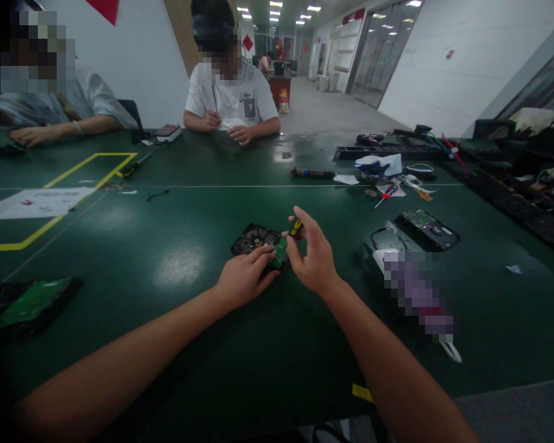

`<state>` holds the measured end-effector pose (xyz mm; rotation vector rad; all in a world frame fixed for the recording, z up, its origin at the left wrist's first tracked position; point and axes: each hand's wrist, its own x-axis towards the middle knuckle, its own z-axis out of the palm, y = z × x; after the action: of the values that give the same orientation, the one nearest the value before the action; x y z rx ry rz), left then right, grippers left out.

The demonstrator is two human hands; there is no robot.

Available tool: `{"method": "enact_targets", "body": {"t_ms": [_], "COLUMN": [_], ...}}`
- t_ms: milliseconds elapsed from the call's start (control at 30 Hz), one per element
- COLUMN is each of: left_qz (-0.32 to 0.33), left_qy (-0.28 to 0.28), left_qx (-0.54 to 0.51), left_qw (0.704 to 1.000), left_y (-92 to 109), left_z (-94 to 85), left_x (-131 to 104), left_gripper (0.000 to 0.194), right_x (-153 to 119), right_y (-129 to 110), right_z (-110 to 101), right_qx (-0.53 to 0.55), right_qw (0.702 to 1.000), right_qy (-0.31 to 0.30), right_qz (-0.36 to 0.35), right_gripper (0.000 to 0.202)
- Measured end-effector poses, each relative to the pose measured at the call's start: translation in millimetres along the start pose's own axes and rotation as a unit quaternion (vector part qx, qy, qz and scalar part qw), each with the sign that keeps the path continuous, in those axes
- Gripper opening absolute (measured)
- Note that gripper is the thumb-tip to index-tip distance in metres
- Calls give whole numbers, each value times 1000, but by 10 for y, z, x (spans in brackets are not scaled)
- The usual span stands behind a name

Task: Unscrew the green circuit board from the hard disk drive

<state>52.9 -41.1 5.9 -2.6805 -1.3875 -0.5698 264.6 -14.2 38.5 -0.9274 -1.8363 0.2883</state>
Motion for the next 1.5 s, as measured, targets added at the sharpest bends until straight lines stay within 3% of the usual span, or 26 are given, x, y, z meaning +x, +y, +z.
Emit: {"method": "enact_targets", "body": {"t_ms": [300,533,733,933,1100,1333,1500], "left_qz": [-5,-4,-6,-4,-4,-2,-4], "left_qy": [-6,-6,-5,0,1,-2,-4], "left_qx": [6,3,3,-3,4,5,7], "left_qw": [1000,1000,1000,1000,1000,1000,1000], "left_y": [10,10,11,1,7,5,7], "left_z": [-32,-25,-15,-1,-14,-13,-12], "left_x": [9,13,6,5,8,7,6], "left_gripper": [37,36,36,36,36,36,37], "right_x": [10,0,-14,-3,-3,4,15], "right_y": [-6,-25,21,1,16,0,-18], "right_z": [25,17,34,19,21,4,-11], "right_qx": [-9,16,-20,1,-11,4,-38], "right_qw": [1000,1000,999,1000,999,1000,999], "right_qy": [28,-7,25,-3,33,-6,16], "right_qz": [1,15,0,10,-1,-2,-21], "right_gripper": [81,73,72,69,69,73,73]}}
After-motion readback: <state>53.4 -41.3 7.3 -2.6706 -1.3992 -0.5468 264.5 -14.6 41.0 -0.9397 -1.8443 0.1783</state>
